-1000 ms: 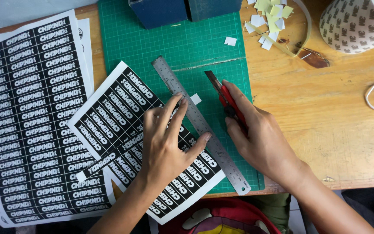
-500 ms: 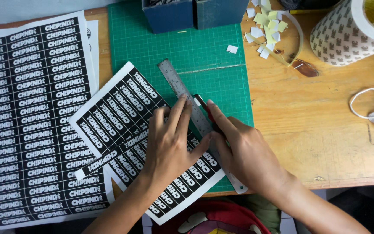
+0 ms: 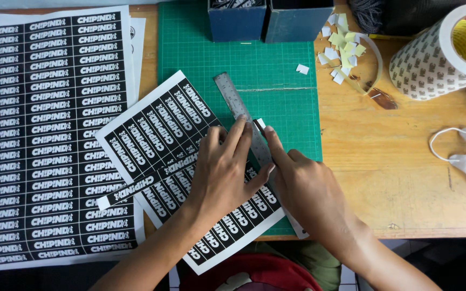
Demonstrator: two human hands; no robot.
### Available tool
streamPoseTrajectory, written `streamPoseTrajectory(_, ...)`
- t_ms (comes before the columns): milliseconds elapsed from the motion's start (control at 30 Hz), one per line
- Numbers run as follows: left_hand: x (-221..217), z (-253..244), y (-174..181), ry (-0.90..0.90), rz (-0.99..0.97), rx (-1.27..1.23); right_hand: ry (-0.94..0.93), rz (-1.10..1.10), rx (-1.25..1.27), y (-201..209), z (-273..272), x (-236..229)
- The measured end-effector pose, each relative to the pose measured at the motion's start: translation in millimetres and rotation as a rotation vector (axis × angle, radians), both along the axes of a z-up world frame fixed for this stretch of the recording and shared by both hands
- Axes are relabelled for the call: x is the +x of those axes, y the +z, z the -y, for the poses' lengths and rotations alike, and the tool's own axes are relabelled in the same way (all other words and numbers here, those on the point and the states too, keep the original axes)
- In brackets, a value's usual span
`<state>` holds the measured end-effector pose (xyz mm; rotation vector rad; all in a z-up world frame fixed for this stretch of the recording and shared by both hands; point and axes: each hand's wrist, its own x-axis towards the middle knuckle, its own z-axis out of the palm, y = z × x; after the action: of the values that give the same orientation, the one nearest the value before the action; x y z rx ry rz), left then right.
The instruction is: The person cuts individual rectangular stickers from a printed sheet using a utility knife and a metal ruler on a green cutting mat.
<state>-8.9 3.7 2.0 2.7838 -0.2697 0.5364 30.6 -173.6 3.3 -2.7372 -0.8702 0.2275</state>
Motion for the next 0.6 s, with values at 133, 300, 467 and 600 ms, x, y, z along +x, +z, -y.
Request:
streamPoseTrajectory(133, -1.0, -0.5, -4.1, -0.004, 0.009, -0.031, -0.011, 0.129, -0.015, -12.6, -2.1, -8.6)
streamPoseTrajectory(300, -1.8, 0.0, -5.2, -0.008, -0.020, -0.007, 0.022, 0.253, -0.085, -22.4, 2.0, -18.0)
streamPoseTrajectory(467, -1.2, 0.5, -5.6, -0.004, -0.020, -0.014, -0.034, 0.196, -0.076, -23.6, 10.0, -27.1)
streamPoseTrajectory(600, -1.3, 1.2, -10.6, 0.008, -0.014, -0.022, -0.029, 0.097, -0.050, -17.4, 20.1, -32.6)
